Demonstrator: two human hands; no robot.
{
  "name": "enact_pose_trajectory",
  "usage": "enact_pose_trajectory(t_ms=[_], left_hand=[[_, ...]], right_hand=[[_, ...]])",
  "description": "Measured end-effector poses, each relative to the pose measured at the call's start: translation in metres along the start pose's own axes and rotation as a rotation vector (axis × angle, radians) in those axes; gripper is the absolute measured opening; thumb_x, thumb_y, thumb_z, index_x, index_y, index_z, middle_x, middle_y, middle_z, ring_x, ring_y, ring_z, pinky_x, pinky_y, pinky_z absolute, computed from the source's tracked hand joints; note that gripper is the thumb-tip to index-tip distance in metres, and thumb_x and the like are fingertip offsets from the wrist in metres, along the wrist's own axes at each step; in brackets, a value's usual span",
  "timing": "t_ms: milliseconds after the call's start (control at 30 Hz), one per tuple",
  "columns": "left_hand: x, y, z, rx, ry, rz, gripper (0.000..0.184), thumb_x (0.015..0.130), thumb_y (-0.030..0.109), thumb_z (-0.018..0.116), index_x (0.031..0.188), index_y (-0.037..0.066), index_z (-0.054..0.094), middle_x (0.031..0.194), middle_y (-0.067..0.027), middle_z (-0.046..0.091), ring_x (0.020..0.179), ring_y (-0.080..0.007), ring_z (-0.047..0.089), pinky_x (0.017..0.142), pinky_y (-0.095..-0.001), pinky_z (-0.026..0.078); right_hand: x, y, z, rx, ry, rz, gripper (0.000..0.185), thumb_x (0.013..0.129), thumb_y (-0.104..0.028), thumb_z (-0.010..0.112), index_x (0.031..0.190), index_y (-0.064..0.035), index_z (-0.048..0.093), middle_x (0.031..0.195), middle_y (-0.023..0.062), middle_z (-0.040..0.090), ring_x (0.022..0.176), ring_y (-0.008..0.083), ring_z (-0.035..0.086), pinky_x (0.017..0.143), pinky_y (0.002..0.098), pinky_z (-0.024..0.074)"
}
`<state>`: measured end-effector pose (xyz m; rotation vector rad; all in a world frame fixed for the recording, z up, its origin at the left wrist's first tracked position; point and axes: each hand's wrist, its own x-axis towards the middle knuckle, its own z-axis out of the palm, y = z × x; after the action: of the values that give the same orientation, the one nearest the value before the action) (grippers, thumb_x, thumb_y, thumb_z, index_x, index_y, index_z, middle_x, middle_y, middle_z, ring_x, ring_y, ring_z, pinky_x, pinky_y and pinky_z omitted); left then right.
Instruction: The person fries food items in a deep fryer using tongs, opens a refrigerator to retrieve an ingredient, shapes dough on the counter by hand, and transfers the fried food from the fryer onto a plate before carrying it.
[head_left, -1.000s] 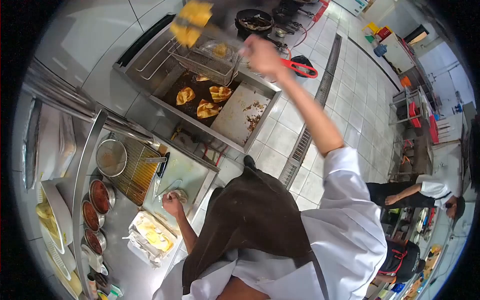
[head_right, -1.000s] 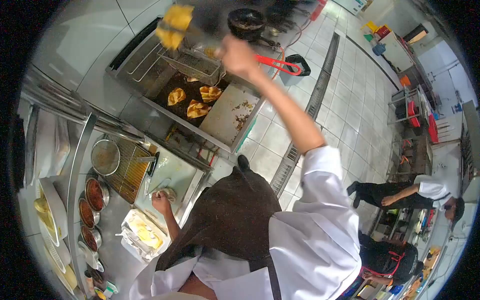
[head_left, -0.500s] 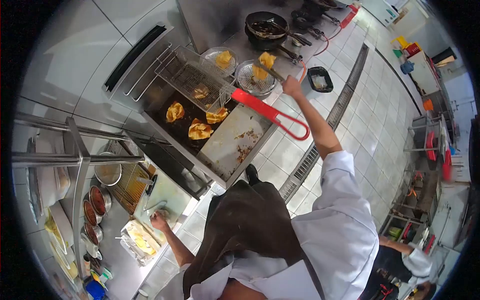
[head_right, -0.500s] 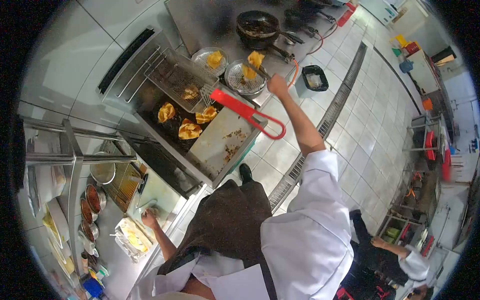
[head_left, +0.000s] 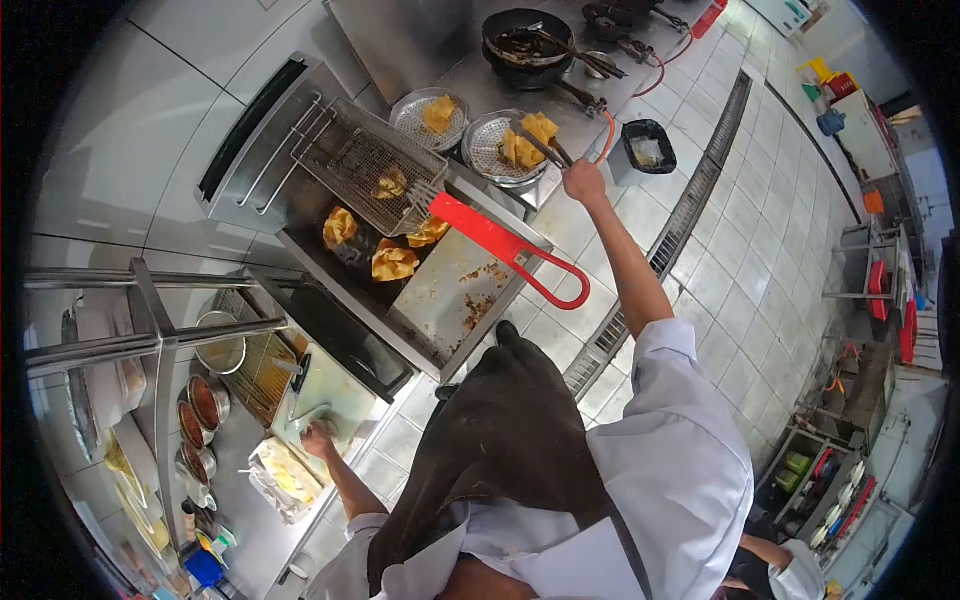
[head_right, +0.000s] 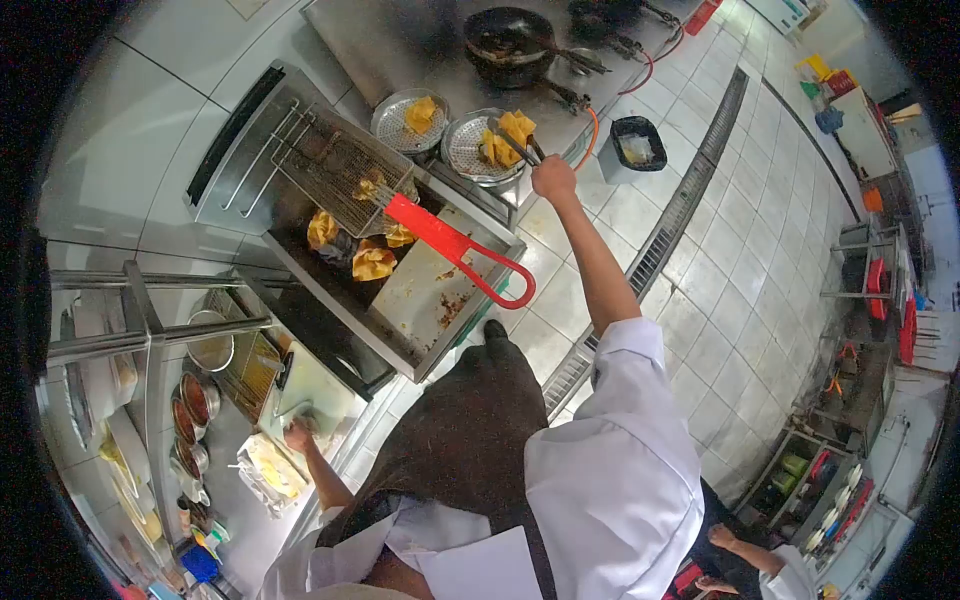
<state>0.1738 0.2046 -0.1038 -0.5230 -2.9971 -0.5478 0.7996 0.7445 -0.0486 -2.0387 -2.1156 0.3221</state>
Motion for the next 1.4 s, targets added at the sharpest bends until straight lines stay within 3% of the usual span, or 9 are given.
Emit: enact_pose_trajectory(t_ms=[167, 233, 367, 567, 733, 933, 1067, 1133, 1400], left_hand=[[0.007, -0.019, 0.010, 0.052, 0.016, -0.001, 0.049, 0.076, 0.038, 0.058, 0.087, -0.010, 0.058, 0.084, -0.0251, 0.062, 0.079, -0.0392, 0.061, 0.072, -0.0445, 0.047], [0.003, -0.016, 0.007, 0.044, -0.011, 0.025, 0.050, 0.077, 0.039, 0.057, 0.089, -0.010, 0.058, 0.085, -0.0245, 0.063, 0.081, -0.0392, 0.060, 0.073, -0.0443, 0.047], [-0.007, -0.008, 0.002, 0.019, 0.028, 0.029, 0.049, 0.078, 0.038, 0.056, 0.091, -0.009, 0.058, 0.086, -0.0237, 0.063, 0.082, -0.0388, 0.060, 0.074, -0.0438, 0.047], [-0.002, -0.015, 0.010, 0.039, 0.065, -0.012, 0.046, 0.079, 0.037, 0.055, 0.091, -0.007, 0.059, 0.087, -0.0229, 0.063, 0.083, -0.0363, 0.061, 0.074, -0.0424, 0.047], [-0.010, -0.012, 0.001, -0.040, 0.016, 0.028, 0.039, 0.079, 0.033, 0.055, 0.086, -0.005, 0.061, 0.082, -0.0218, 0.064, 0.078, -0.0363, 0.061, 0.070, -0.0429, 0.047], [-0.013, -0.008, -0.004, -0.055, 0.034, 0.234, 0.042, 0.078, 0.036, 0.056, 0.086, -0.005, 0.062, 0.080, -0.0234, 0.063, 0.076, -0.0383, 0.061, 0.067, -0.0442, 0.047], [-0.011, -0.013, 0.005, 0.087, 0.133, 0.204, 0.049, 0.078, 0.045, 0.055, 0.080, -0.003, 0.062, 0.072, -0.0197, 0.062, 0.067, -0.0332, 0.060, 0.059, -0.0398, 0.047], [-0.008, -0.020, 0.003, -0.141, -0.022, 0.011, 0.041, 0.078, 0.035, 0.057, 0.084, -0.005, 0.063, 0.075, -0.0227, 0.063, 0.073, -0.0379, 0.061, 0.066, -0.0437, 0.047], [-0.029, 0.018, -0.027, 0.070, 0.031, -0.052, 0.037, 0.077, 0.033, 0.061, 0.078, -0.004, 0.062, 0.070, -0.0210, 0.062, 0.067, -0.0354, 0.060, 0.063, -0.0420, 0.046]], right_hand=[[-0.017, -0.017, -0.055, -0.019, 0.126, -0.006, 0.036, 0.080, -0.027, 0.055, 0.088, 0.0077, 0.054, 0.083, 0.0259, 0.061, 0.077, 0.0391, 0.061, 0.071, 0.0451, 0.0488], [-0.022, -0.032, -0.089, 0.009, 0.149, 0.126, 0.036, 0.078, -0.023, 0.053, 0.093, 0.0099, 0.051, 0.082, 0.0240, 0.061, 0.079, 0.0373, 0.061, 0.069, 0.0439, 0.0495], [0.016, -0.062, -0.104, 0.002, 0.171, -0.080, 0.039, 0.078, -0.024, 0.053, 0.095, 0.0113, 0.048, 0.080, 0.0263, 0.061, 0.079, 0.0402, 0.060, 0.069, 0.0450, 0.0490], [0.132, -0.096, -0.016, 0.152, -0.156, -0.305, 0.040, 0.078, -0.028, 0.050, 0.092, 0.0080, 0.059, 0.094, 0.0287, 0.059, 0.091, 0.0417, 0.057, 0.081, 0.0446, 0.0457], [0.173, -0.121, 0.038, 0.124, -0.297, -0.149, 0.040, 0.077, -0.032, 0.053, 0.088, 0.0054, 0.063, 0.099, 0.0272, 0.059, 0.097, 0.0396, 0.056, 0.084, 0.0441, 0.0448], [0.186, -0.136, 0.053, 0.189, -0.340, -0.090, 0.038, 0.077, -0.022, 0.047, 0.100, 0.0065, 0.060, 0.110, 0.0259, 0.055, 0.102, 0.0386, 0.054, 0.087, 0.0421, 0.0437], [0.185, -0.132, 0.056, 0.283, -0.359, -0.050, 0.038, 0.077, -0.024, 0.047, 0.099, 0.0055, 0.060, 0.111, 0.0249, 0.055, 0.103, 0.0383, 0.054, 0.087, 0.0433, 0.0432], [0.187, -0.126, 0.075, 0.337, -0.293, -0.021, 0.040, 0.077, -0.026, 0.049, 0.101, 0.0048, 0.058, 0.110, 0.0246, 0.056, 0.102, 0.0383, 0.054, 0.086, 0.0435, 0.0439], [0.175, -0.151, 0.079, 0.176, -0.244, -0.113, 0.045, 0.077, -0.022, 0.050, 0.116, 0.0023, 0.047, 0.110, 0.0256, 0.055, 0.100, 0.0364, 0.056, 0.084, 0.0427, 0.0462]])
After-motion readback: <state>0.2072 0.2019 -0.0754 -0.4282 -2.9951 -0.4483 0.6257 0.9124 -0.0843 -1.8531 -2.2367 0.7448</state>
